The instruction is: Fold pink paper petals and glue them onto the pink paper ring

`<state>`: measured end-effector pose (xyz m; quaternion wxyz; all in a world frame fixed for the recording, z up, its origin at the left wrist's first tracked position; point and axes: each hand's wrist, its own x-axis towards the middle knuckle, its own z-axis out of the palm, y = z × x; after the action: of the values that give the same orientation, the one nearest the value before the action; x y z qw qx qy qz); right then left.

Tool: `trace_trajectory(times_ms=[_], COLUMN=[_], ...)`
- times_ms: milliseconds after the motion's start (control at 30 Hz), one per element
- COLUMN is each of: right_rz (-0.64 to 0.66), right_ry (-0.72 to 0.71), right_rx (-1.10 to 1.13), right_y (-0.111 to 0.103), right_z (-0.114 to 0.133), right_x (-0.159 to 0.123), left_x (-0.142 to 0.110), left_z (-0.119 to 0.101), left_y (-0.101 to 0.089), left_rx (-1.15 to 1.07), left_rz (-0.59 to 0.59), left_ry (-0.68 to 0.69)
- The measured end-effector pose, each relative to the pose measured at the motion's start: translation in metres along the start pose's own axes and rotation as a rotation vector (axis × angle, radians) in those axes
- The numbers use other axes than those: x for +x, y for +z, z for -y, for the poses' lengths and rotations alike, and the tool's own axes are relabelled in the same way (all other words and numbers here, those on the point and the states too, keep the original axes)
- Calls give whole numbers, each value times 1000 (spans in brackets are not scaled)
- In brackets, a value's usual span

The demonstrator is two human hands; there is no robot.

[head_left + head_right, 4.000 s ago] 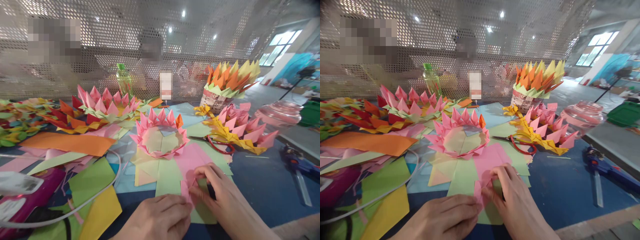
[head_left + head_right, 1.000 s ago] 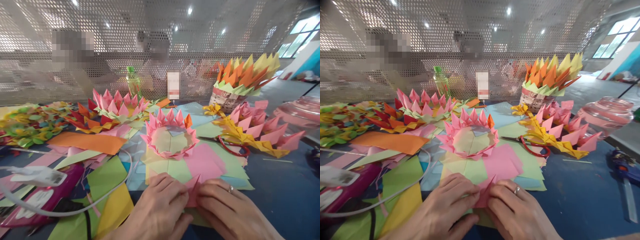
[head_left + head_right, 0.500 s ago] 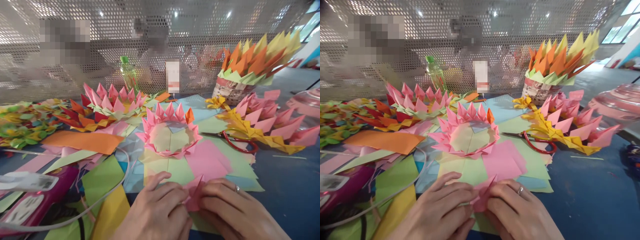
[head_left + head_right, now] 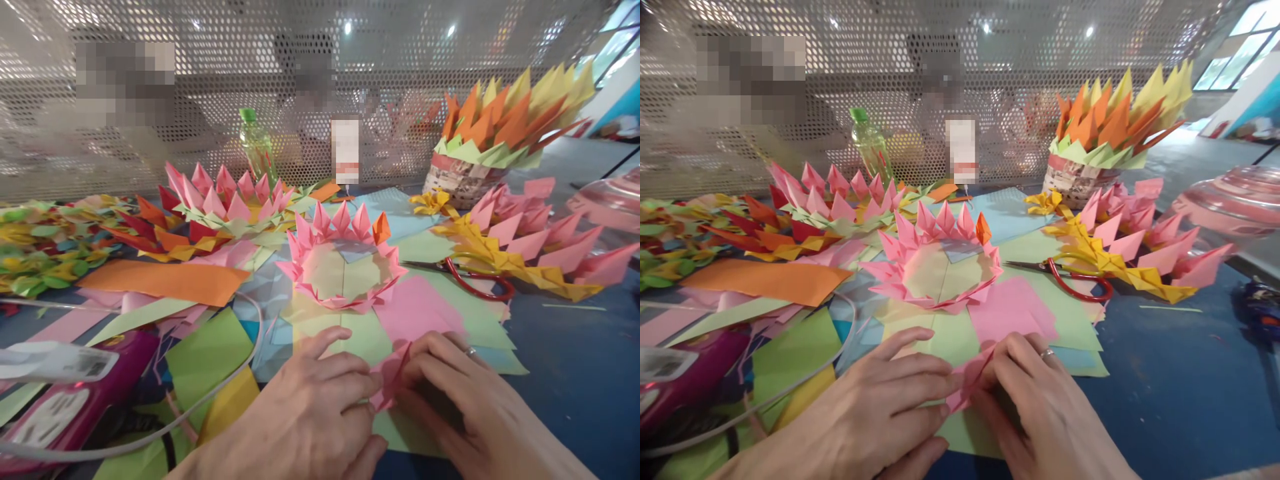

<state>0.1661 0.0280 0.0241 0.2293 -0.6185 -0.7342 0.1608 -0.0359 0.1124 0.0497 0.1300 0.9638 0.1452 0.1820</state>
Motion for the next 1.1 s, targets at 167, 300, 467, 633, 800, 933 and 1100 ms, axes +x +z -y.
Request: trace_trajectory(times_ms=[167, 300, 467, 633, 800, 933, 1100], right_rz=[-26, -28, -28, -34, -30, -57, -47], right_ry=[-13, -5, -31, -26, -38, -29, 26], right_rx=[-84, -121, -138, -143, -147, -156, -122], right_y=[4, 7, 8, 10, 7, 5, 3], right_z=[1, 1, 0, -3, -1, -1, -3], right_x=[2, 3, 1, 1, 4, 3, 1], left_x=[0, 2, 2, 2, 2, -1, -5], left_z=[2, 3, 12, 18, 8, 17, 26], left_y=[-6, -9, -6, -4, -7, 10, 31], left_rx=[-10, -57, -109, -105, 1, 8, -3], left_rz=[83, 109, 114, 88, 100, 51, -35], left_ry=[1, -20, 14, 132, 35, 169, 202])
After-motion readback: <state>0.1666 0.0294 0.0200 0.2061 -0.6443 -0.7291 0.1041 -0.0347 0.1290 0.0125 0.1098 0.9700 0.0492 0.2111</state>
